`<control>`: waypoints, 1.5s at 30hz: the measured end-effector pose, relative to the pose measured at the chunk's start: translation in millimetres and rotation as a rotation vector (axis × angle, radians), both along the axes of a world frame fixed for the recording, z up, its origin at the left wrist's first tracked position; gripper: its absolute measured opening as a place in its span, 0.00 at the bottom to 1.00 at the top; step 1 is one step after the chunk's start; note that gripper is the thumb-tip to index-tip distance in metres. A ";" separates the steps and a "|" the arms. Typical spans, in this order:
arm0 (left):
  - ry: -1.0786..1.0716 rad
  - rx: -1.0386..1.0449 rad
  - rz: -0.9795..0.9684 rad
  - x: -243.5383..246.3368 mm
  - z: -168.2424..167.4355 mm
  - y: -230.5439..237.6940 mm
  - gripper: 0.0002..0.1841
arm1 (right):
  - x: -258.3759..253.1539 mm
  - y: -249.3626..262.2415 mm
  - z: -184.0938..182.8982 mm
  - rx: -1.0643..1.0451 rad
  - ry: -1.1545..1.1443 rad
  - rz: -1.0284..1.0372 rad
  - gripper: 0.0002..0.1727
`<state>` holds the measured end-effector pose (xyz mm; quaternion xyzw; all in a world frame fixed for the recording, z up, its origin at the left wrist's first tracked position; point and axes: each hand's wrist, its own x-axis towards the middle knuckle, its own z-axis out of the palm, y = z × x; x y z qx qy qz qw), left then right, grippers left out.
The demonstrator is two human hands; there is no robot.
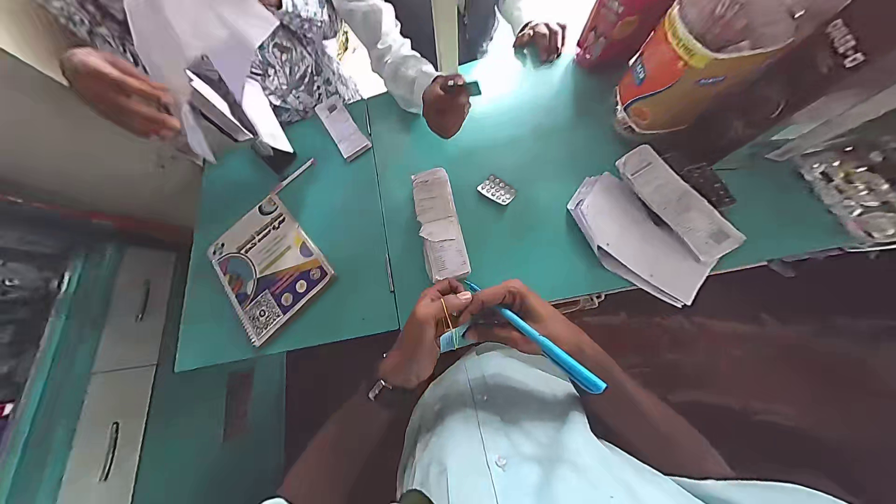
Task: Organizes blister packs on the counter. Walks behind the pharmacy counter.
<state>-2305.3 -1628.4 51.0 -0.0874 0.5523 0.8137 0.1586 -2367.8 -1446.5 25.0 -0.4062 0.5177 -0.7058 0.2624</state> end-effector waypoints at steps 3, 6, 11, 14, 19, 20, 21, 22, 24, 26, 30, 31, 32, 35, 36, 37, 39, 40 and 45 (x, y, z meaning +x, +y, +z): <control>-0.053 0.220 -0.135 -6.5 -12.1 -11.1 0.07 | 15.8 -4.4 -4.6 -0.126 -0.053 -0.017 0.10; 0.171 0.388 -0.383 -9.2 -40.5 -20.2 0.07 | 35.3 -6.4 -12.2 -0.290 -0.110 -0.103 0.12; 0.300 0.449 -0.321 12.9 -70.9 1.5 0.11 | 66.4 14.9 -8.4 -0.475 -0.311 -0.307 0.13; 0.407 0.339 -0.281 22.3 -56.8 26.5 0.25 | 77.6 47.6 -5.7 -0.258 -0.183 -0.652 0.15; 0.601 -0.027 -0.127 20.6 -37.1 92.3 0.13 | 98.4 102.4 -2.3 -0.057 -0.026 -0.840 0.16; 0.583 -0.001 -0.109 17.5 -37.1 104.7 0.12 | 100.5 115.4 -0.7 -0.058 -0.006 -0.851 0.16; 0.562 0.024 -0.094 15.1 -36.1 116.5 0.11 | 102.0 130.9 0.9 -0.050 0.020 -0.866 0.15; 0.549 0.038 -0.091 14.4 -33.9 128.5 0.10 | 103.5 148.9 1.1 -0.045 0.046 -0.879 0.15; 0.534 0.025 -0.109 16.1 -27.3 162.3 0.11 | 106.9 193.9 -1.9 -0.046 0.105 -0.895 0.13; 0.530 0.047 -0.184 16.2 -27.2 217.9 0.13 | 118.5 249.8 -4.1 -0.049 0.131 -0.934 0.10; 0.426 0.242 -0.438 7.3 -48.6 362.2 0.16 | 143.0 363.2 -18.3 0.001 0.148 -0.988 0.12; 0.380 0.294 -0.472 5.8 -53.0 401.6 0.18 | 150.3 393.8 -22.4 0.047 0.169 -1.032 0.12; 0.345 0.344 -0.503 3.8 -57.9 437.7 0.18 | 160.6 424.8 -25.2 0.097 0.174 -1.090 0.12; 0.315 0.433 -0.609 -3.7 -60.5 540.9 0.19 | 193.8 525.1 -25.8 0.167 0.083 -1.333 0.10; 0.293 0.405 -0.633 -5.1 -58.7 572.7 0.21 | 203.0 556.9 -23.4 0.164 0.021 -1.430 0.10; 0.266 0.362 -0.665 -8.0 -59.0 602.9 0.21 | 209.3 588.0 -23.0 0.153 -0.038 -1.524 0.09; 0.235 0.237 -0.798 -21.3 -72.2 658.7 0.18 | 215.2 647.9 -33.7 0.114 -0.147 -1.661 0.09; 0.209 0.207 -0.879 -30.2 -81.8 687.6 0.16 | 214.8 677.7 -42.4 0.102 -0.190 -1.702 0.09; -0.108 0.357 -0.986 -83.9 -121.0 861.8 0.08 | 193.8 835.5 -80.0 0.135 -0.271 -1.886 0.08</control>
